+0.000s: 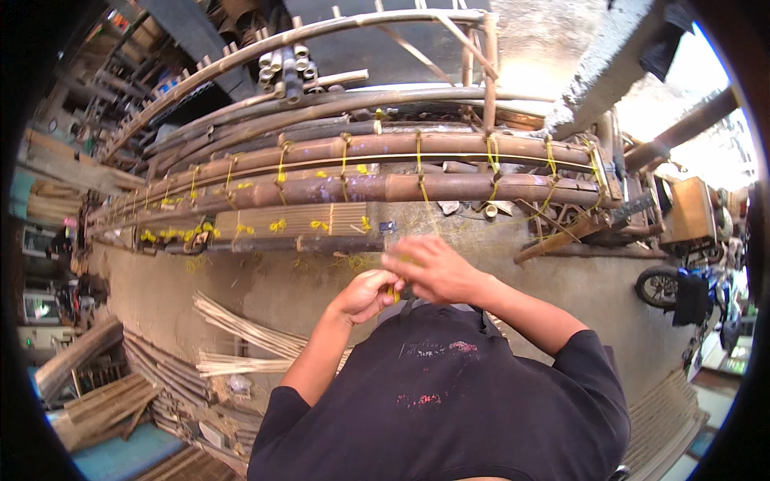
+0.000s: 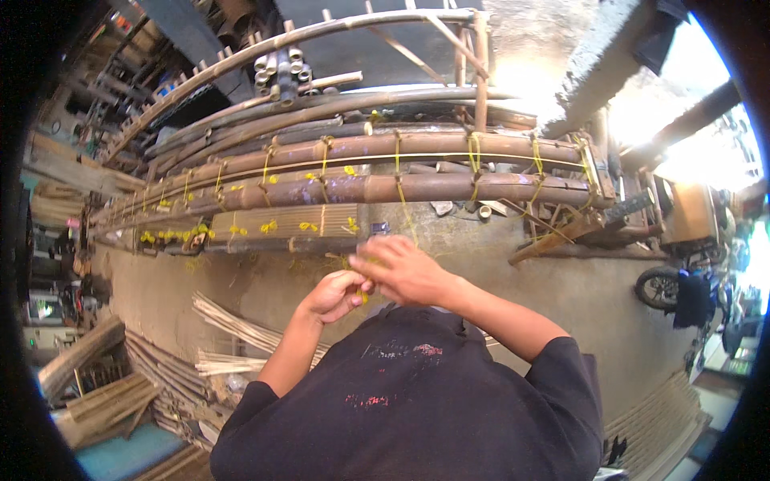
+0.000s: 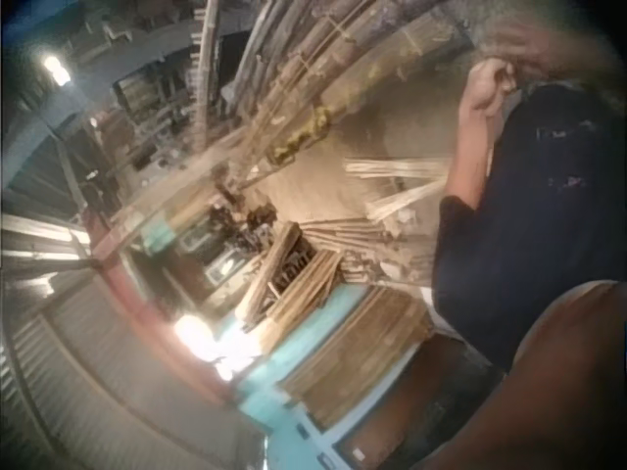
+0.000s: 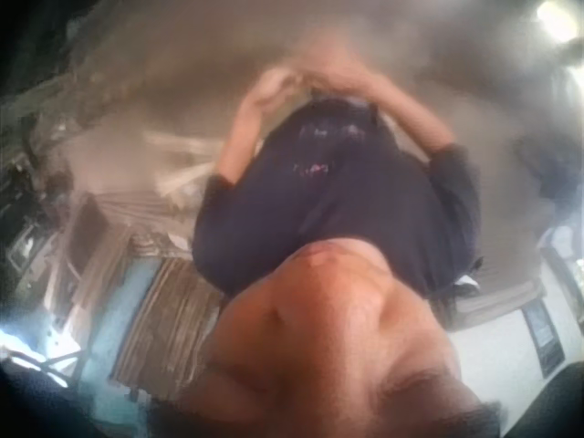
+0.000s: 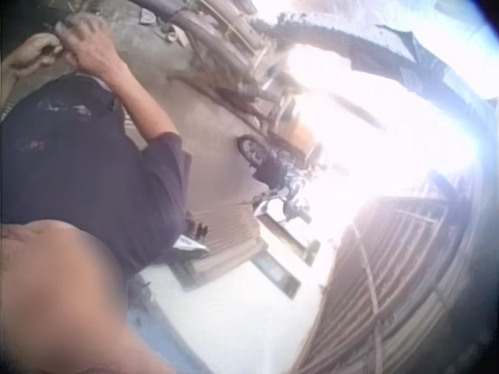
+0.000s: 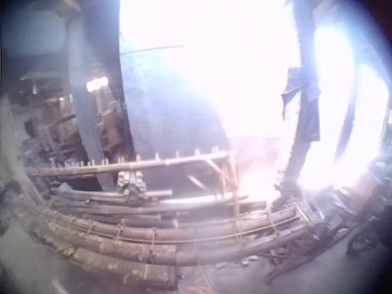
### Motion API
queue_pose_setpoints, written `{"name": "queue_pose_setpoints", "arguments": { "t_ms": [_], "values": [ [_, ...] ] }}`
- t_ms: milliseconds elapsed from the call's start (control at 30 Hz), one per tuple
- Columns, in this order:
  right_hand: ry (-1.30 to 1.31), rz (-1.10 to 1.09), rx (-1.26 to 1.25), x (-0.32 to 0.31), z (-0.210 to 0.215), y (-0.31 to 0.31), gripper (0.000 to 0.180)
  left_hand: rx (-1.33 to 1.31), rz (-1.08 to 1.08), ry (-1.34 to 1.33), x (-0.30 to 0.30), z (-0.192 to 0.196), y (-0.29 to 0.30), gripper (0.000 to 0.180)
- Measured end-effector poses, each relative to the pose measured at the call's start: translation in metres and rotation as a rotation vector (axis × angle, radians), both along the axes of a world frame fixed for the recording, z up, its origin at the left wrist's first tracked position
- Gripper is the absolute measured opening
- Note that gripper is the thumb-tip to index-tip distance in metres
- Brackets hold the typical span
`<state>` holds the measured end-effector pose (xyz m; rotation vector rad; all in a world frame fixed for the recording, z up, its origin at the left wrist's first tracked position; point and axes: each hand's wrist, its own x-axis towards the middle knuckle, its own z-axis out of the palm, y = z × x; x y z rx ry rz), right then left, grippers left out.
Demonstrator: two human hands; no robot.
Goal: The person ties yellow plastic string around a bundle of bamboo poles arranged on a wooden rack. They repeatedly wrap and knot the string at multiple points along the poles, then briefly handle a small red object in a plastic bag before resuming tying.
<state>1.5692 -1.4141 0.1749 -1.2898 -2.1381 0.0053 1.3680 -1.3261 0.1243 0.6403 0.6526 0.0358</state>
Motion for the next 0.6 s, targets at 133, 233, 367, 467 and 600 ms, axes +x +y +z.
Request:
{"name": "queue_pose_setpoints", "arguments": {
  "t_ms": [133,233,367,467,600],
  "values": [
    [0.015,0.012,-0.421,0.010,-0.030,-0.010,0.017,-0.047,0.011,-0.092,0.010,-0.013,0.013,0.022],
    [0.462,-0.285,-0.743,0.014,-0.035,-0.012,0.019,0.057,0.207,-0.178,0.026,-0.015,0.015,0.037],
    [1.031,-0.199,-0.449,0.014,-0.071,-0.006,0.029,0.155,0.233,-0.209,0.081,0.006,-0.019,0.037],
    [1.090,-0.174,-0.806,0.041,-0.073,-0.012,0.033,0.258,0.326,-0.231,0.112,-0.009,-0.032,0.030],
    [0.798,-0.298,-0.654,0.117,-0.058,-0.032,0.036,0.433,0.497,-0.158,0.139,-0.029,-0.041,0.022]
  ]
}}
